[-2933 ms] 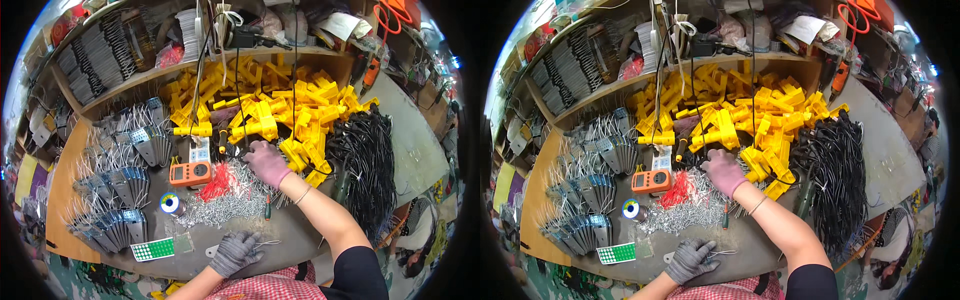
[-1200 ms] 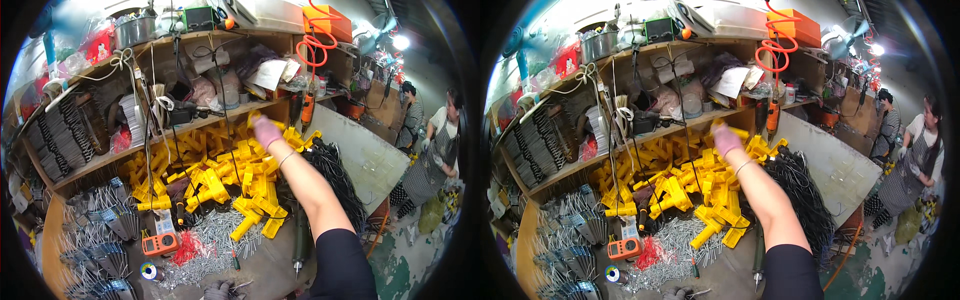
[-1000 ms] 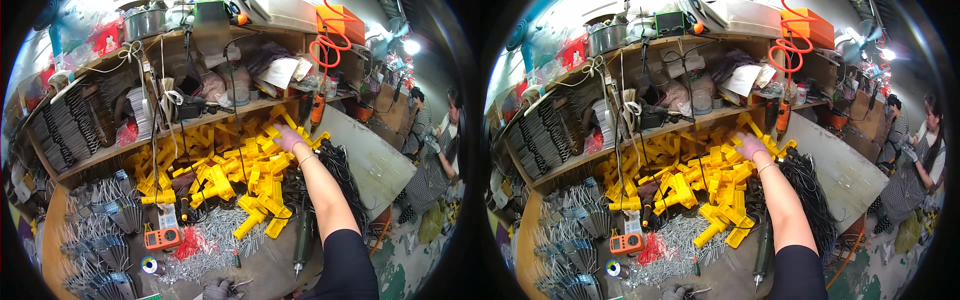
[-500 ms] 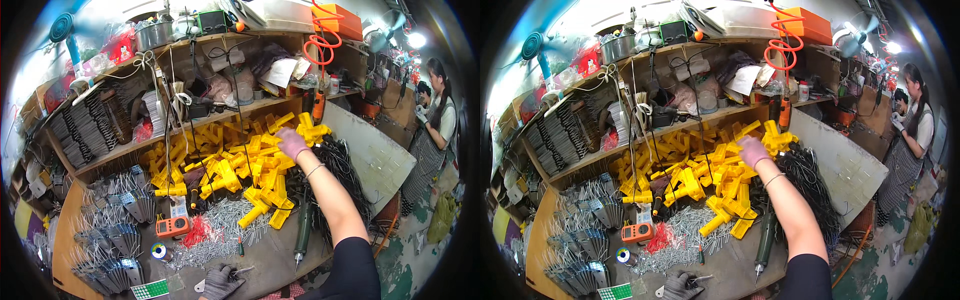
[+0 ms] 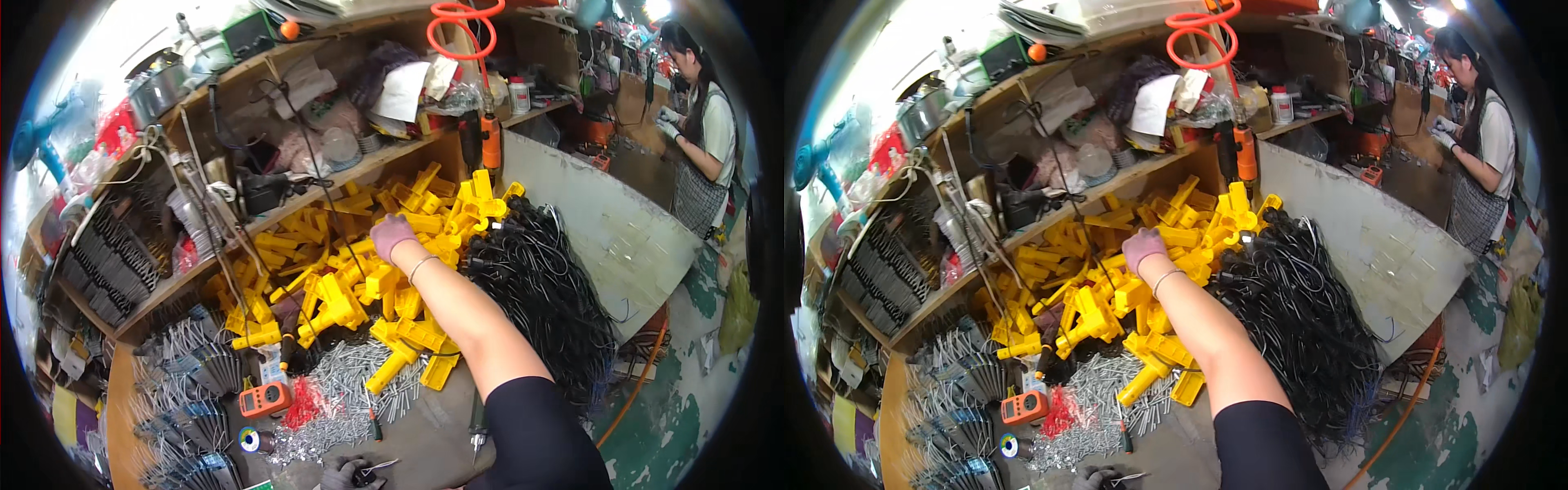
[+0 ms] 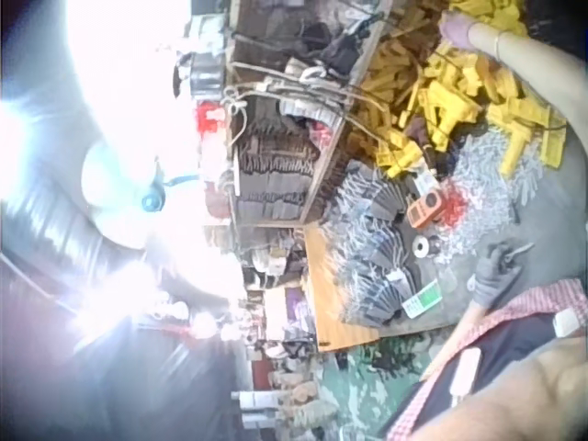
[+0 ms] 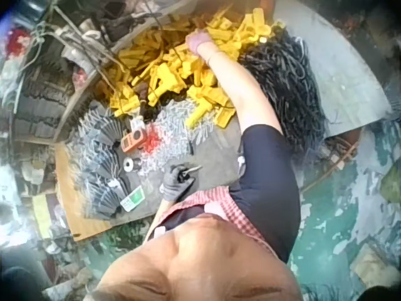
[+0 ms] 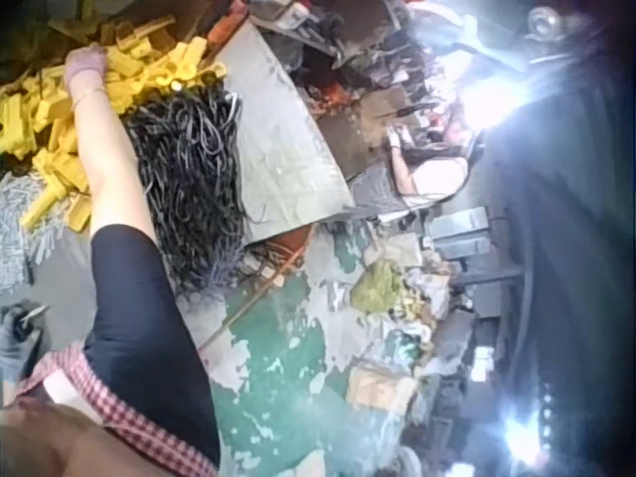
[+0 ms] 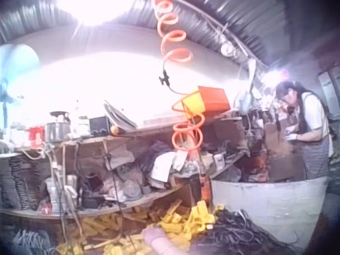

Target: The person assembles various electronic components and wires into yellow plastic housings at a factory workbench. This is done by soldering the components and wires together with a soldering iron and fastening them into the housings with an electric screwdriver and pliers.

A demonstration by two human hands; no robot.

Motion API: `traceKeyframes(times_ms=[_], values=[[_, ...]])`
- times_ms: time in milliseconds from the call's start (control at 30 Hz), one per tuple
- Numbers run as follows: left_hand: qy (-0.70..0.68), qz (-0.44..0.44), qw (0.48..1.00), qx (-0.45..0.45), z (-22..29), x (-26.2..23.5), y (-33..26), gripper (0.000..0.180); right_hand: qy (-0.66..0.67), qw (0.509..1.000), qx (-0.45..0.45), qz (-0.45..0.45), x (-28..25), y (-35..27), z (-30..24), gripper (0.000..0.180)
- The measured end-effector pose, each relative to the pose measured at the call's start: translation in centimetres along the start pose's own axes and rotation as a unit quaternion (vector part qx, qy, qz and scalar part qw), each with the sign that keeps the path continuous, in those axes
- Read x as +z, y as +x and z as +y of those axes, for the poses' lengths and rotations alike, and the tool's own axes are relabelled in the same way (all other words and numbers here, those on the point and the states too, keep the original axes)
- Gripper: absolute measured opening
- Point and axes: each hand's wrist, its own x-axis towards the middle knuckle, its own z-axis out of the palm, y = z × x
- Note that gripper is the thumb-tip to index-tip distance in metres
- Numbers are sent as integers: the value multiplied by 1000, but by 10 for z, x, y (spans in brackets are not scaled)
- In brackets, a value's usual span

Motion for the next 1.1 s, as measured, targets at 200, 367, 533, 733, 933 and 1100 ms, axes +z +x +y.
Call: traceKeyframes(times_ms=[200,367,533,733,933,1100], values=[[-19,-35,994,-107,-11,-4,-10,56,206,975,-82,12,-57,10,28,43],[14,-35,999,-23,-23,-5,2,52,171,985,0,-33,-41,22,26,55],[33,-39,997,-52,-13,-10,2,56,120,992,-28,-3,-51,24,23,55],[-8,-32,999,-19,-18,-8,3,59,148,983,-10,110,-113,-115,19,42],[-59,-70,996,23,-32,-13,-2,61,404,910,56,-67,-68,-331,-71,36],[-11,-110,994,21,-31,-11,-3,67,474,838,269,-5,-47,-389,-116,35]])
